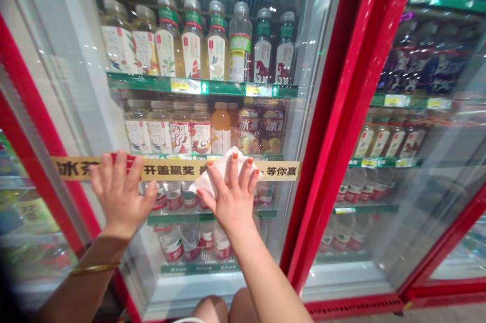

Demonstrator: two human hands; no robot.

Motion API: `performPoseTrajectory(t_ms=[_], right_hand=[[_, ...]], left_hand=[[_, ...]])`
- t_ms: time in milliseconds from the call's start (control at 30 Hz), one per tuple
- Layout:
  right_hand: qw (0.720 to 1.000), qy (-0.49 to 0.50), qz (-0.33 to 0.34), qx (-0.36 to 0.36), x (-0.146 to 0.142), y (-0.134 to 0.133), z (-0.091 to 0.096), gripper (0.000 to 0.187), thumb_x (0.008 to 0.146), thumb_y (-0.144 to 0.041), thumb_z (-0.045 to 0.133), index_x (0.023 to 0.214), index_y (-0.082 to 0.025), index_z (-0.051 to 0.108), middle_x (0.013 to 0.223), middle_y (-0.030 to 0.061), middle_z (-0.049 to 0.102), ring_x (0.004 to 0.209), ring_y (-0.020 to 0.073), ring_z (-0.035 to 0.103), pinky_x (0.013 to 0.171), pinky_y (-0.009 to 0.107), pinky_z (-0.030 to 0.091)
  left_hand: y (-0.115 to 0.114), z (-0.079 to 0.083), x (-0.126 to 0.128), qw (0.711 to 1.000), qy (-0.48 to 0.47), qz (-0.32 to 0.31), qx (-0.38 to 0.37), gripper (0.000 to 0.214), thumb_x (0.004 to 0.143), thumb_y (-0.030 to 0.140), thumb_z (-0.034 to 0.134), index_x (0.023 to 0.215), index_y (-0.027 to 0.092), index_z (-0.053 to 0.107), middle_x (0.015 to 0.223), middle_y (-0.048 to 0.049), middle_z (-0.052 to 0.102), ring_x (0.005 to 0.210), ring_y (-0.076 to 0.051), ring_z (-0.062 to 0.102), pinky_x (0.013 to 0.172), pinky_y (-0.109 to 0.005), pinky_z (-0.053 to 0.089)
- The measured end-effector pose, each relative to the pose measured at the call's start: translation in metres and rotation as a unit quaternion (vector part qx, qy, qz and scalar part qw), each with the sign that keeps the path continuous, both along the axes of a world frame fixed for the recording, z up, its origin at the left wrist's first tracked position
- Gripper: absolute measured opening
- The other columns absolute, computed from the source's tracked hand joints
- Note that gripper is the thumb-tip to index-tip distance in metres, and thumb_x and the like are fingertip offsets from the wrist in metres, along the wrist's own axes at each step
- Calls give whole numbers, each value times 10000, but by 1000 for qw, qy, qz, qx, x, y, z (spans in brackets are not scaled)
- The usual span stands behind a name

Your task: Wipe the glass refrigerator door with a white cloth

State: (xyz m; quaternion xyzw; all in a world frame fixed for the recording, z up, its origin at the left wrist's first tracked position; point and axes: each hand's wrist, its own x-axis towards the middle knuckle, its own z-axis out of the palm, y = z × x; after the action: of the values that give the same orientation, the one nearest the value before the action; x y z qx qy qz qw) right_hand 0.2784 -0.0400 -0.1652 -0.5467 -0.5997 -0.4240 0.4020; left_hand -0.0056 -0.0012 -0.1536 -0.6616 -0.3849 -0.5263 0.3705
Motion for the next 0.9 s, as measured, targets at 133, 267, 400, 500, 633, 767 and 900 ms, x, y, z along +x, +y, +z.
performPoseTrajectory(t_ms=[133, 267, 400, 500, 633, 767, 900], right_hand=[[991, 119, -55, -4, 41, -5, 3, 1077, 1049, -638, 560, 1793, -336, -158, 1875, 216, -203, 1703, 625, -3, 1218, 898, 310], [982, 177, -57, 21, 24, 2, 22, 1029, 1082, -598, 488, 1786, -281, -193, 1829, 257, -312, 1683, 662, -73, 1166, 959, 288], [999, 26, 20, 24, -26, 9, 18, 1195, 964, -709, 690, 1810, -358, -78, 1873, 218, -205, 1696, 649, -49, 1221, 907, 296], [1000, 5, 7, 11, -4, 3, 8, 1188, 982, -714, 662, 1811, -318, -91, 1872, 225, -200, 1699, 641, -54, 1228, 919, 267], [990, 126, -61, 34, 54, 0, 19, 1070, 1078, -635, 488, 1793, -172, -161, 1832, 293, -269, 1663, 686, -134, 1150, 1020, 156], [992, 119, -19, 44, 36, 7, 35, 1089, 1091, -580, 469, 1750, -97, -251, 1806, 291, -338, 1697, 564, -231, 1253, 926, 189], [997, 51, -18, 56, 10, 11, 29, 1071, 1053, -619, 569, 1806, -286, -116, 1828, 183, -355, 1703, 548, -236, 1229, 952, 176]], left_hand=[[-1, 0, 3, 1000, -5, 2, 3, 890, 1033, 402, 654, 1789, 459, 187, 1888, 88, 128, 1781, -266, 78, 1477, -572, 4], [-1, 0, 4, 1000, -10, 0, 3, 880, 1041, 408, 651, 1785, 472, 187, 1889, 94, 132, 1780, -265, 81, 1479, -557, 2], [-1, 1, 3, 1000, -1, 7, 14, 876, 1042, 399, 649, 1790, 445, 194, 1887, 76, 140, 1781, -247, 81, 1481, -528, 7], [1, -1, 3, 1000, -9, 12, 10, 876, 1038, 416, 641, 1788, 454, 190, 1886, 61, 155, 1778, -279, 108, 1475, -574, 27], [3, -4, 4, 1000, -17, 10, -7, 879, 1034, 438, 634, 1785, 467, 178, 1888, 57, 153, 1775, -307, 117, 1468, -605, 21], [2, -3, 4, 1000, -25, 5, -6, 888, 1028, 429, 646, 1782, 477, 180, 1887, 59, 158, 1776, -304, 111, 1467, -610, 21], [1, -1, 4, 1000, -12, 0, 8, 868, 1033, 419, 657, 1782, 454, 219, 1880, 46, 185, 1776, -268, 111, 1473, -563, 25]])
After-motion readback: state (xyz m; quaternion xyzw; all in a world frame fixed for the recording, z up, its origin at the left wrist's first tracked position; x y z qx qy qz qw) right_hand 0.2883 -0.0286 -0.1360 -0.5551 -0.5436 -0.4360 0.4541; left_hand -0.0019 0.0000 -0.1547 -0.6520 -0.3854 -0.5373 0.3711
